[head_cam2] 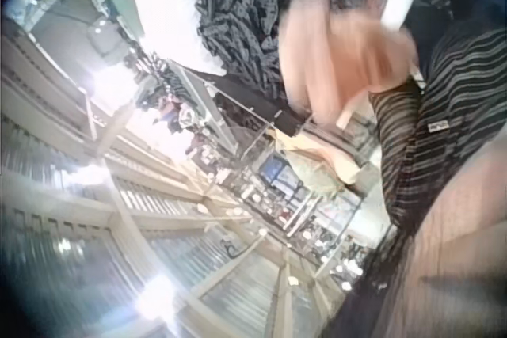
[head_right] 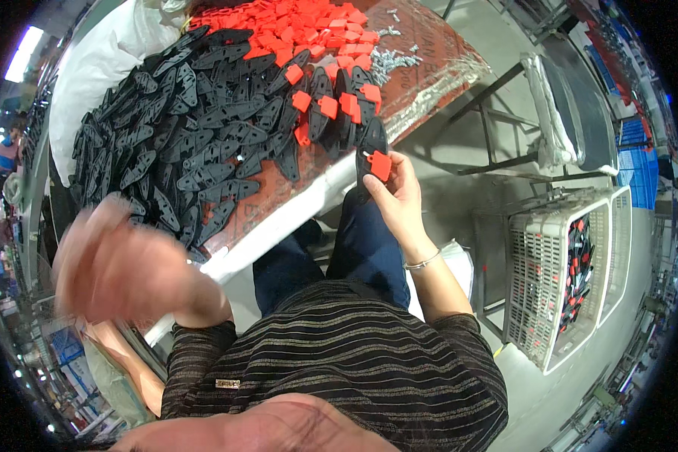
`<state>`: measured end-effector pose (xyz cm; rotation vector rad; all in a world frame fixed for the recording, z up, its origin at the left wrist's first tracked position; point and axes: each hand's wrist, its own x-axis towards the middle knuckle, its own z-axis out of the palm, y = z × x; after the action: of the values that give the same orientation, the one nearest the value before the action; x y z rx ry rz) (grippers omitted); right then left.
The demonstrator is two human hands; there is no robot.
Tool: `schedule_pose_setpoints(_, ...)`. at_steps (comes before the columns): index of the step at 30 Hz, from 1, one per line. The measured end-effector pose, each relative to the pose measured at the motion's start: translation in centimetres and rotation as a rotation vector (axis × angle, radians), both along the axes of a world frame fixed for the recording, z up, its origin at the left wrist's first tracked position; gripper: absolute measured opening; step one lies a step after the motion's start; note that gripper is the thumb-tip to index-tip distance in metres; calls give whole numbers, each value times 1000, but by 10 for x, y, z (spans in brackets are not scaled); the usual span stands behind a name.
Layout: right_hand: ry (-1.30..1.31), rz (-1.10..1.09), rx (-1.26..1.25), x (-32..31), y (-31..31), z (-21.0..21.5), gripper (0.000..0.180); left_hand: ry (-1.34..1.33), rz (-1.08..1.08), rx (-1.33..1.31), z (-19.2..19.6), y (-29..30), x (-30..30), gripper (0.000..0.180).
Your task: The person repeatedly picks black and red plastic components from piles on a table, snaps them together by hand, and places the assembled units into a black tray. The person occasionally reaches down to retrieve dropped parts from the floor.
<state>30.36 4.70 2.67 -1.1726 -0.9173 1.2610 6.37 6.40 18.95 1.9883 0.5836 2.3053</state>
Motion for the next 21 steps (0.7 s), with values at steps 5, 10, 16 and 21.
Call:
schedule_pose_setpoints(5,-39,-98,0,13,51,1,38,626,14,-831,-87,105,24,31)
schedule_pose_setpoints(10,-28,-66,-123,21,88,17,40,948,78,-1007,-127,142,45,70)
schedule_pose_setpoints(16,20,-56,-300,9,111,37,39,1012,-82,-1205,-121,150,45,87)
schedule_pose_setpoints(21,30,-28,-408,-4,115,59,35,664,66,-1322,-115,167,7,45)
